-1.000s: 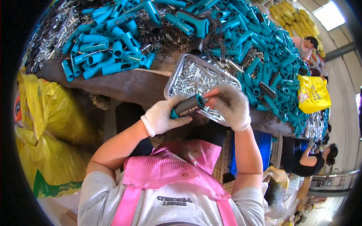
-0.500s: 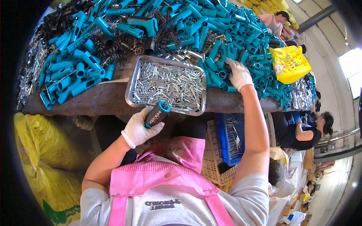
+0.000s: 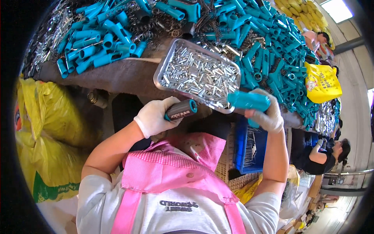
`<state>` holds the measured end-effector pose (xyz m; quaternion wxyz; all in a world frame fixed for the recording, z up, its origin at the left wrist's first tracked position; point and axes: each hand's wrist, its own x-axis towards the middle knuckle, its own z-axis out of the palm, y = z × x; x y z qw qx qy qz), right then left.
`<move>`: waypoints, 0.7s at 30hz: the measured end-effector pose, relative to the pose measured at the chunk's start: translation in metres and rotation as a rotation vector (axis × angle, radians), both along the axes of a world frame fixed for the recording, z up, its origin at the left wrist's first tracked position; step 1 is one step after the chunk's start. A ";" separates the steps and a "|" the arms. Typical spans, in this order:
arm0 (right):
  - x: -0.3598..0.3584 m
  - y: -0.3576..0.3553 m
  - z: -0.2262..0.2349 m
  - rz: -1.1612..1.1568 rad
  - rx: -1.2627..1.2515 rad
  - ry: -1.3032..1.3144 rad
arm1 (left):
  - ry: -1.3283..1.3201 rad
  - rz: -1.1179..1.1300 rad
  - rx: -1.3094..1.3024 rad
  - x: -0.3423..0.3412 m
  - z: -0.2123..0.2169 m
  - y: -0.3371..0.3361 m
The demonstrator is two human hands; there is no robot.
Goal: Assembling plastic handle components by inserting metal pins and rods into teal tubes.
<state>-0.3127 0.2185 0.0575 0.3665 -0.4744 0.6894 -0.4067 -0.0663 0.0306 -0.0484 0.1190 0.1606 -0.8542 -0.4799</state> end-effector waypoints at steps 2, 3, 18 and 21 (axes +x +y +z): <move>0.016 -0.006 -0.002 0.186 0.063 0.115 | -0.050 -0.055 -0.016 0.005 0.000 0.002; 0.021 -0.010 -0.007 0.250 0.051 0.160 | -0.086 -0.116 -0.037 0.007 0.001 0.003; 0.059 -0.023 -0.039 0.637 0.131 0.224 | -0.385 -0.499 0.591 0.066 -0.049 0.019; 0.061 -0.020 -0.046 0.597 0.175 0.185 | -0.353 -0.583 0.643 0.072 -0.066 0.023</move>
